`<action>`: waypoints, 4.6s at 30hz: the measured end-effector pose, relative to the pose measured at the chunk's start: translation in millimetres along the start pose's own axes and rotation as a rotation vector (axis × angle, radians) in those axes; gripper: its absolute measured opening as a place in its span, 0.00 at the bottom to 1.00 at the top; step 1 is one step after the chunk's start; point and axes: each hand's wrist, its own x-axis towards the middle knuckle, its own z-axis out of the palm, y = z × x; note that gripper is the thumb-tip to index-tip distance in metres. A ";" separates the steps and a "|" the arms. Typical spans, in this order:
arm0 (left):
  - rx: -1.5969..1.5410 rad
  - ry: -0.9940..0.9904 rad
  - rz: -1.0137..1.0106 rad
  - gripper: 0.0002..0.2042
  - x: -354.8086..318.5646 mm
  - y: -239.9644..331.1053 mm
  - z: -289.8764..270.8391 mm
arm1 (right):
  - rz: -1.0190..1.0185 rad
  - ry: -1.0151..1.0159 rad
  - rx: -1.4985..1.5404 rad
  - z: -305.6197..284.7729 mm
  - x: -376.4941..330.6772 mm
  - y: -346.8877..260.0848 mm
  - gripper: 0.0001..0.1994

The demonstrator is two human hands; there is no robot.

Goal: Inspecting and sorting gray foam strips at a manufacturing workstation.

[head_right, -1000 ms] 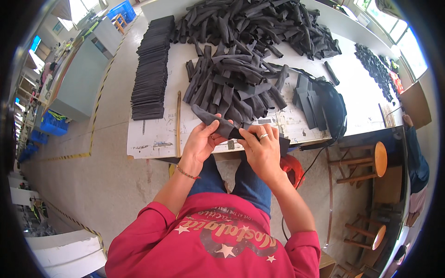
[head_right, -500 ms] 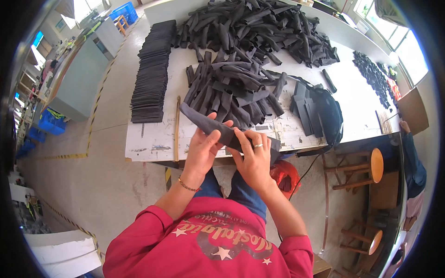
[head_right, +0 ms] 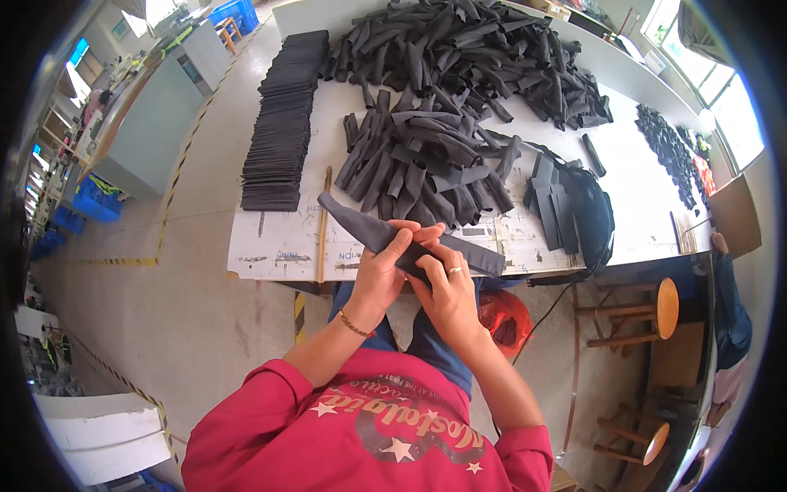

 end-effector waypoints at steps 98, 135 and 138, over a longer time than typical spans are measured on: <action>0.090 -0.162 0.077 0.17 9.3 14.2 3.7 | 0.762 0.192 1.225 12.3 11.2 12.5 0.09; 0.165 0.201 0.159 0.11 18.9 36.9 -9.3 | 0.601 0.140 0.689 -35.9 8.4 30.4 0.05; 0.153 0.243 0.144 0.11 33.7 34.9 1.8 | 0.648 0.221 0.692 -66.0 19.6 47.1 0.06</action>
